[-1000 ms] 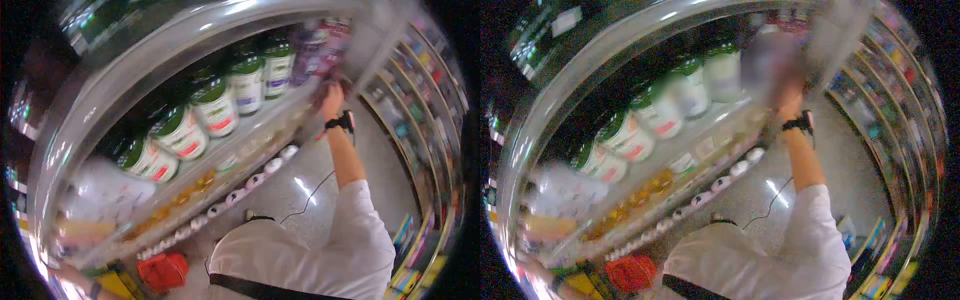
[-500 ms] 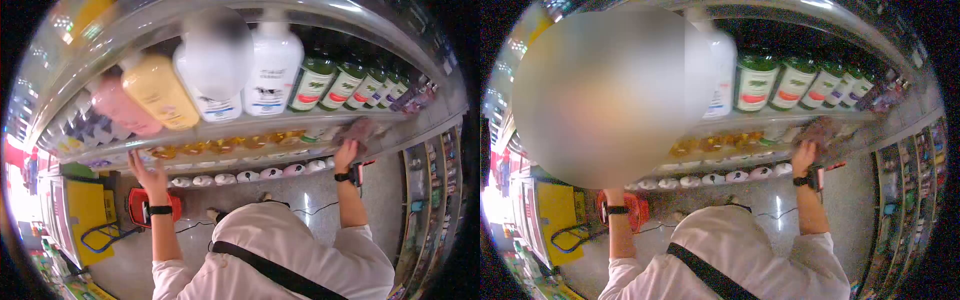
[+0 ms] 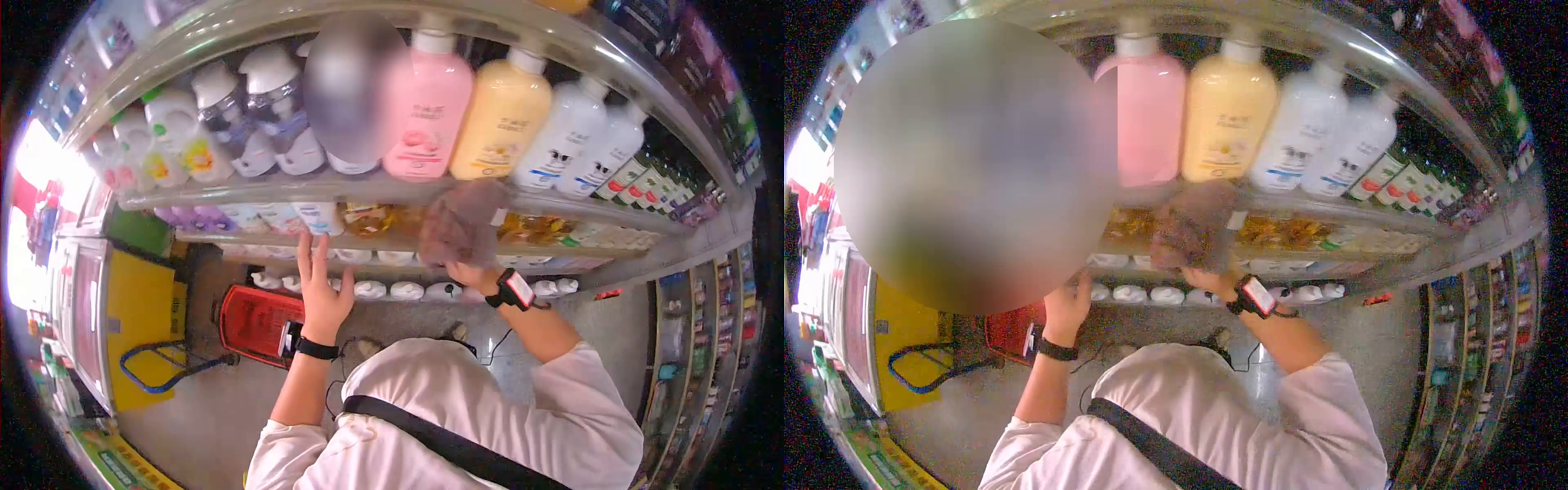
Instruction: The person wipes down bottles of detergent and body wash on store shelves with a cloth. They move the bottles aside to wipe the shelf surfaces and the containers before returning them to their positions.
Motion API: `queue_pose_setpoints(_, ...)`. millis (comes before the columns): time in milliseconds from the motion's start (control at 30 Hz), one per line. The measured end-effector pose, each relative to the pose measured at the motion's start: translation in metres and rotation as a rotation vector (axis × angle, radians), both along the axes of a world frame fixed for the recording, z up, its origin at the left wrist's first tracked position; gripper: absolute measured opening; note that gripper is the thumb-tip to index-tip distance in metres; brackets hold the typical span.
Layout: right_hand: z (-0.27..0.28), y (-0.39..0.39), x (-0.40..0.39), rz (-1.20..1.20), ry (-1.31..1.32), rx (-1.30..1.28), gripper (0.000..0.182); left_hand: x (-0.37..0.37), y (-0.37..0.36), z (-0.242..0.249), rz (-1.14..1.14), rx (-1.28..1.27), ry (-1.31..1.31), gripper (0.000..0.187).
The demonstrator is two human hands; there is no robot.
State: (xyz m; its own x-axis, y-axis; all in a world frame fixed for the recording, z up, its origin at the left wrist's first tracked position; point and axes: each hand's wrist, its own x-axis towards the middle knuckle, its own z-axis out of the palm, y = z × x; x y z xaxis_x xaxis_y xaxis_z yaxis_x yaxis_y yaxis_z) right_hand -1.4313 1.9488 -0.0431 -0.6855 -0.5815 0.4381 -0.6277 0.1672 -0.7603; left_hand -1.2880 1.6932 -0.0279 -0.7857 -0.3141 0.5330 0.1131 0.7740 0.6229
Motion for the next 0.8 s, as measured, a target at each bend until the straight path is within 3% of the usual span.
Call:
queue_pose_setpoints(67, 0.048, -0.051, 0.008, 0.109, 0.159, 0.247, 0.046, 0.016, -0.013, 0.005, 0.019, -0.006, 0.013, 0.063)
queue_pose_setpoints(100, 0.053, -0.076, 0.012, 0.126, 0.166, 0.245, 0.046, 0.026, -0.023, 0.002, 0.035, 0.011, -0.01, 0.063)
queue_pose_setpoints(167, 0.061, -0.123, 0.018, 0.068, 0.644, 0.175, 0.044, 0.045, -0.043, -0.007, 0.067, 0.015, -0.008, 0.06)
queue_pose_setpoints(300, 0.063, -0.204, 0.034, 0.15, 0.557, 0.135, 0.039, 0.081, -0.063, -0.004, 0.156, 0.039, -0.047, 0.055)
queue_pose_setpoints(400, 0.051, -0.278, 0.042, 0.183, 0.581, 0.021, 0.025, 0.114, -0.076, -0.019, 0.228, 0.087, 0.005, 0.053)
queue_pose_setpoints(467, 0.053, -0.316, 0.056, 0.2, 0.636, 0.445, 0.023, 0.139, -0.079, -0.025, 0.277, 0.182, 0.006, 0.05)
queue_pose_setpoints(500, 0.033, -0.351, 0.058, 0.114, 0.614, 0.293, 0.021, 0.152, -0.08, -0.028, 0.328, 0.183, -0.012, 0.049)
queue_pose_setpoints(600, 0.051, -0.405, 0.072, 0.166, 0.541, 0.037, 0.016, 0.186, -0.077, -0.033, 0.428, 0.202, -0.015, 0.047)
queue_pose_setpoints(633, 0.015, -0.45, 0.075, 0.055, 0.415, -0.014, 0.016, 0.198, -0.079, -0.038, 0.476, 0.186, -0.038, 0.047)
queue_pose_setpoints(700, 0.007, -0.472, 0.073, -0.085, 0.303, -0.058, 0.017, 0.215, -0.077, -0.045, 0.547, 0.195, -0.062, 0.047)
queue_pose_setpoints(800, 0.058, -0.457, 0.075, 0.084, 0.573, -0.094, 0.019, 0.231, -0.074, -0.054, 0.591, 0.266, -0.049, 0.044)
